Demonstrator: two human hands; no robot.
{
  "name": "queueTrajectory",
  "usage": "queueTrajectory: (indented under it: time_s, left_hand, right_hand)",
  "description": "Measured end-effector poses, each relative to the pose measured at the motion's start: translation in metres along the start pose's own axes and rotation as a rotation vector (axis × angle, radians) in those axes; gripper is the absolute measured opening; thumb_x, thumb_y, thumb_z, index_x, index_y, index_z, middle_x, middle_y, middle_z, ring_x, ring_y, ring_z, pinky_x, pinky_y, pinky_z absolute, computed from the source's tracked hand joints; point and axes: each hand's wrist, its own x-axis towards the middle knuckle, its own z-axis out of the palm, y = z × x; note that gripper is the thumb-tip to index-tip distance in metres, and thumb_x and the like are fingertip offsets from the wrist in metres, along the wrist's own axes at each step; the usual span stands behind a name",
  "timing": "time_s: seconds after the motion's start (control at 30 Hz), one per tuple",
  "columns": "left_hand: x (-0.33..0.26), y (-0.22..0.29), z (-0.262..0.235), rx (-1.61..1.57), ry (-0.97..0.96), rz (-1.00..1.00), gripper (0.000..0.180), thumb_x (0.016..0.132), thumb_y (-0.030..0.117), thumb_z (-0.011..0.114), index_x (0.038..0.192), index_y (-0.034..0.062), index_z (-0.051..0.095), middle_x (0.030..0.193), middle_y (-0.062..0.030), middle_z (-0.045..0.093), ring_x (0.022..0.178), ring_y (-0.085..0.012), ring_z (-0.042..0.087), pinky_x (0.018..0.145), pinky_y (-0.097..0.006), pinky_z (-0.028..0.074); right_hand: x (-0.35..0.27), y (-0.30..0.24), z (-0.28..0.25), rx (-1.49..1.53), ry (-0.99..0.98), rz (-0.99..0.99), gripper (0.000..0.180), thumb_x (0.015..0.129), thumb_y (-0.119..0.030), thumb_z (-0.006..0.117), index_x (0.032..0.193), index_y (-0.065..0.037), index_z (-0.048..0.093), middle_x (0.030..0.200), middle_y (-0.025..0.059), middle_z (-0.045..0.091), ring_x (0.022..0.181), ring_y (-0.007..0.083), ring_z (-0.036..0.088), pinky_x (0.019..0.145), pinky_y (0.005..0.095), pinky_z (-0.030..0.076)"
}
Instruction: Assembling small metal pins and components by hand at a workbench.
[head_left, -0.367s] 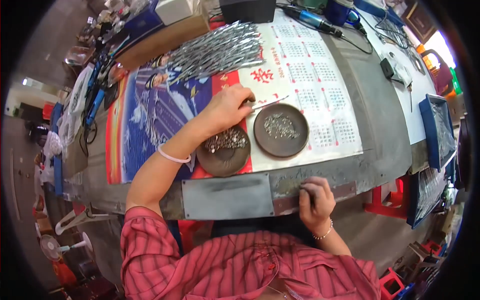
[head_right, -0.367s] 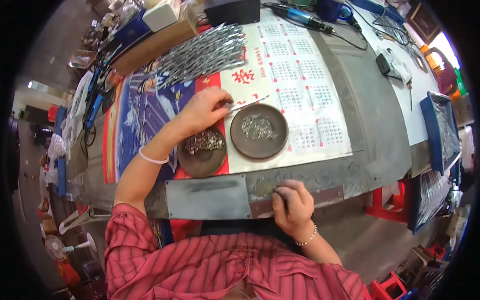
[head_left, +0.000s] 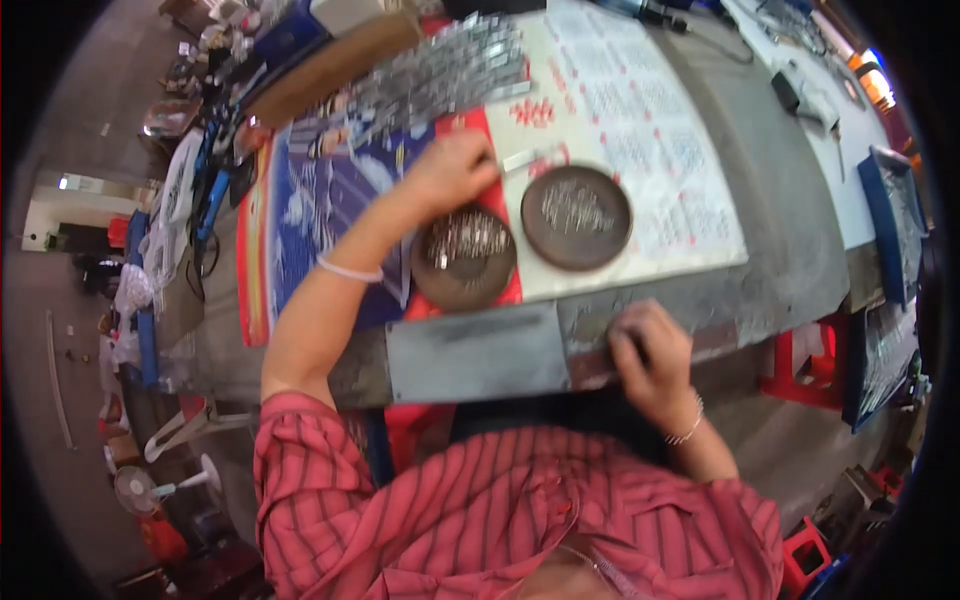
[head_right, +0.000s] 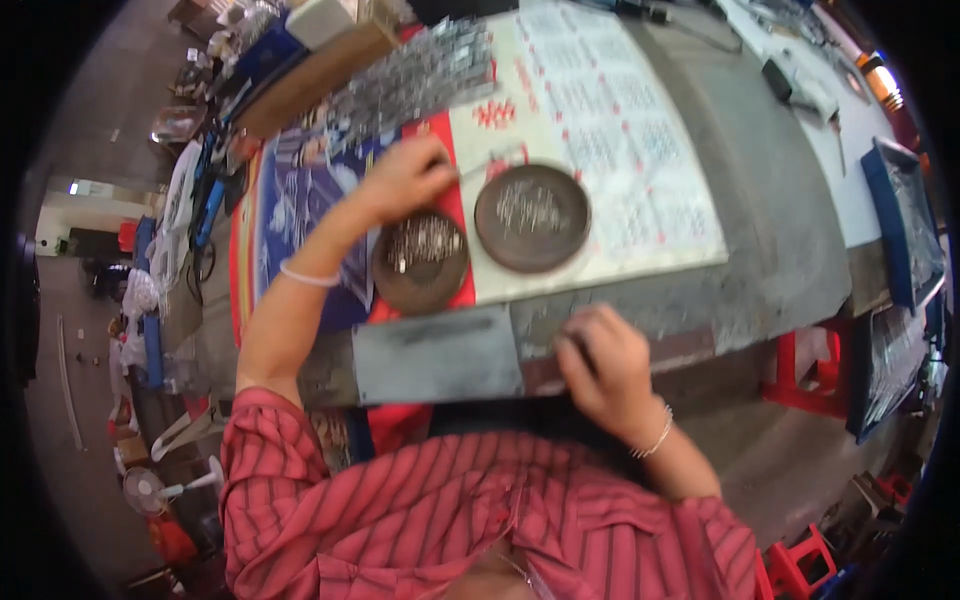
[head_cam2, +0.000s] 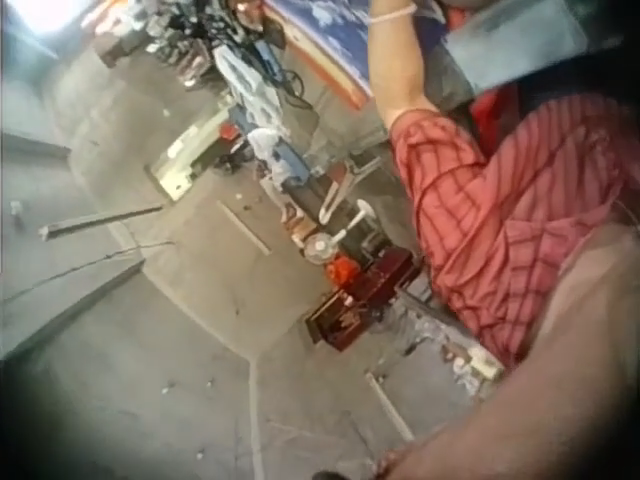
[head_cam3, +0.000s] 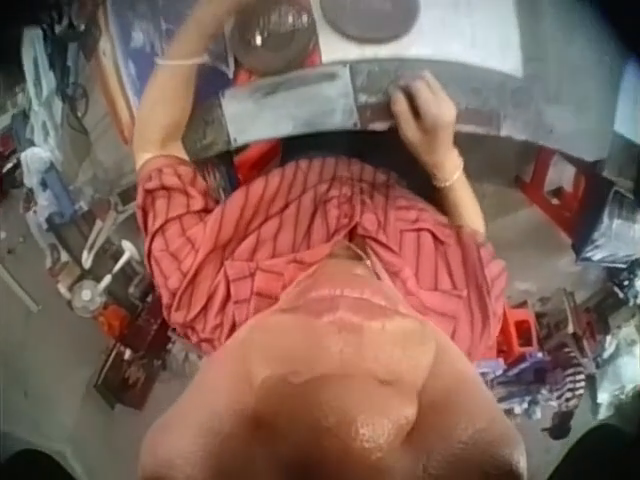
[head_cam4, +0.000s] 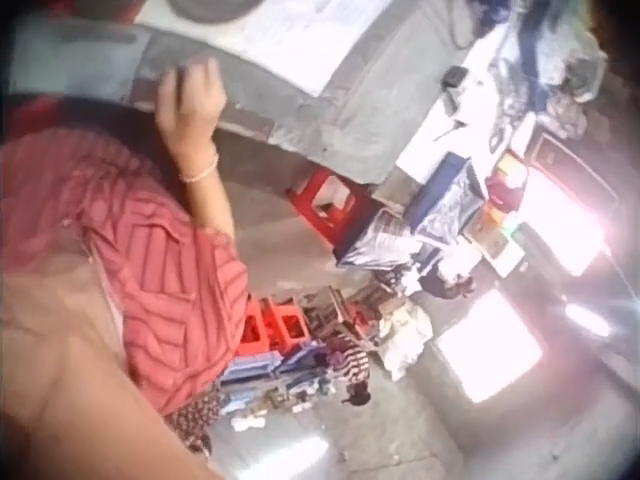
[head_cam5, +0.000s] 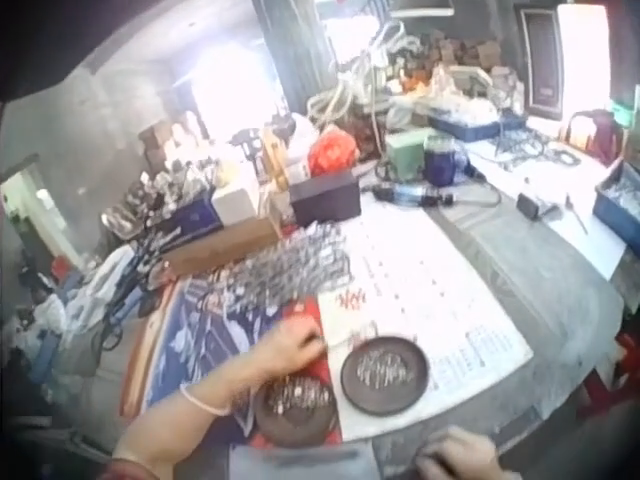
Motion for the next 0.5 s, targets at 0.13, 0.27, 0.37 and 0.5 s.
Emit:
queueTrajectory:
  time_s: [0.13, 0.27, 0.37, 0.5]
  left_hand:
    - [-0.044, 0.006, -0.039, -0.103, 0.130, -0.131, 0.016, 0.087, 0.017, 0.060, 0.089, 0.0014, 0.059, 0.073, -0.0018, 0.059, 0.068, -0.0095, 0.056, 0.063, -0.024, 0.045]
    - [-0.128, 0.055, -0.058, -0.312, 0.221, -0.338, 0.013, 0.088, 0.012, 0.060, 0.092, 0.0006, 0.058, 0.075, -0.0003, 0.058, 0.069, -0.0059, 0.054, 0.063, -0.020, 0.045]
    - [-0.182, 0.101, -0.046, -0.524, 0.250, -0.476, 0.010, 0.086, 0.009, 0.061, 0.092, 0.0011, 0.057, 0.076, 0.0003, 0.058, 0.070, -0.0053, 0.055, 0.062, -0.019, 0.045]
    - [-0.232, 0.142, -0.008, -0.795, 0.327, -0.508, 0.010, 0.084, 0.005, 0.064, 0.089, 0.0004, 0.056, 0.076, -0.0001, 0.058, 0.069, -0.0041, 0.056, 0.059, -0.018, 0.045]
  right_hand:
    - [0.029, -0.054, -0.021, 0.042, -0.284, -0.046, 0.008, 0.079, -0.003, 0.062, 0.080, 0.000, 0.054, 0.077, 0.0133, 0.052, 0.067, 0.0307, 0.055, 0.058, 0.0350, 0.045]
    - [0.049, -0.118, -0.023, -0.075, -0.594, -0.339, 0.023, 0.057, -0.003, 0.068, 0.077, -0.003, 0.057, 0.078, 0.0096, 0.055, 0.058, 0.0267, 0.055, 0.050, 0.0364, 0.043]
    - [0.049, -0.181, -0.027, -0.211, -0.653, -0.334, 0.024, 0.048, -0.005, 0.067, 0.070, -0.002, 0.057, 0.074, 0.0097, 0.057, 0.057, 0.0254, 0.051, 0.052, 0.0318, 0.039]
    - [0.056, -0.171, -0.069, -0.033, -1.023, -0.527, 0.010, 0.075, -0.006, 0.061, 0.078, 0.003, 0.057, 0.074, 0.0156, 0.059, 0.057, 0.0230, 0.055, 0.047, 0.0296, 0.040]
